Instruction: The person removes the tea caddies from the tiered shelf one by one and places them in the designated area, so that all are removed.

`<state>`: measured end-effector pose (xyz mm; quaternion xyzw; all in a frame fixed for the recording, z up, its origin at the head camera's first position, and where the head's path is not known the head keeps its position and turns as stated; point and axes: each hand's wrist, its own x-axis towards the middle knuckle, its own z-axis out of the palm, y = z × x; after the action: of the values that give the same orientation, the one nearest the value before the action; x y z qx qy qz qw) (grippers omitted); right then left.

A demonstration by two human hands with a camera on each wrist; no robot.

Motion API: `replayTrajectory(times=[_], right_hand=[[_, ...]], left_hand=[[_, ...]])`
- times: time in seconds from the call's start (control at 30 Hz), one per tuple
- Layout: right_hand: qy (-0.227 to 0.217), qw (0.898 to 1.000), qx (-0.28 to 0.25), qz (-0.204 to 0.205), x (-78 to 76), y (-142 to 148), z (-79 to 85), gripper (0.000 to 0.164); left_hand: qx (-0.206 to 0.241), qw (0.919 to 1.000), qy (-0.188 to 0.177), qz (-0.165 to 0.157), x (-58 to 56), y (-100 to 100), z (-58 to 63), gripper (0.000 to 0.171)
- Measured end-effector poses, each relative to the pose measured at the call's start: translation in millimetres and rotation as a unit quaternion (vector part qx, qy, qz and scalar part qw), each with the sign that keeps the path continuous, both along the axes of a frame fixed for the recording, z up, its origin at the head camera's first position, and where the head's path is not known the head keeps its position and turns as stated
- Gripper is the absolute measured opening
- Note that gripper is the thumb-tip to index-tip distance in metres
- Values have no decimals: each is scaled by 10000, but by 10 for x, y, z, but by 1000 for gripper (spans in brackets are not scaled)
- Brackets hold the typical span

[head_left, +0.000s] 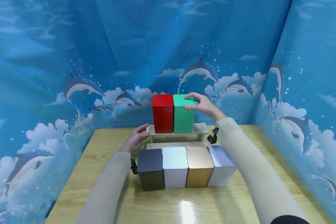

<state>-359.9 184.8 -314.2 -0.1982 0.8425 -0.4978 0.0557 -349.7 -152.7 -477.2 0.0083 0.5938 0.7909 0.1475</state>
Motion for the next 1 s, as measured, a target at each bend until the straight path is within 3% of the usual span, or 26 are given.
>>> replayTrajectory(times=[0.27, 0.43, 1.0], right_hand=[[105, 9999, -129, -1, 87, 27, 24, 50], [139, 9999, -73, 40, 304, 3, 176, 47], [642, 9951, 547, -525, 660, 153, 230, 45]], left_hand=[[23, 10000, 60, -51, 3, 13, 3, 56], [89, 9998, 94, -121, 10, 8, 4, 58], [226, 9997, 12, -122, 28, -20, 21, 58]])
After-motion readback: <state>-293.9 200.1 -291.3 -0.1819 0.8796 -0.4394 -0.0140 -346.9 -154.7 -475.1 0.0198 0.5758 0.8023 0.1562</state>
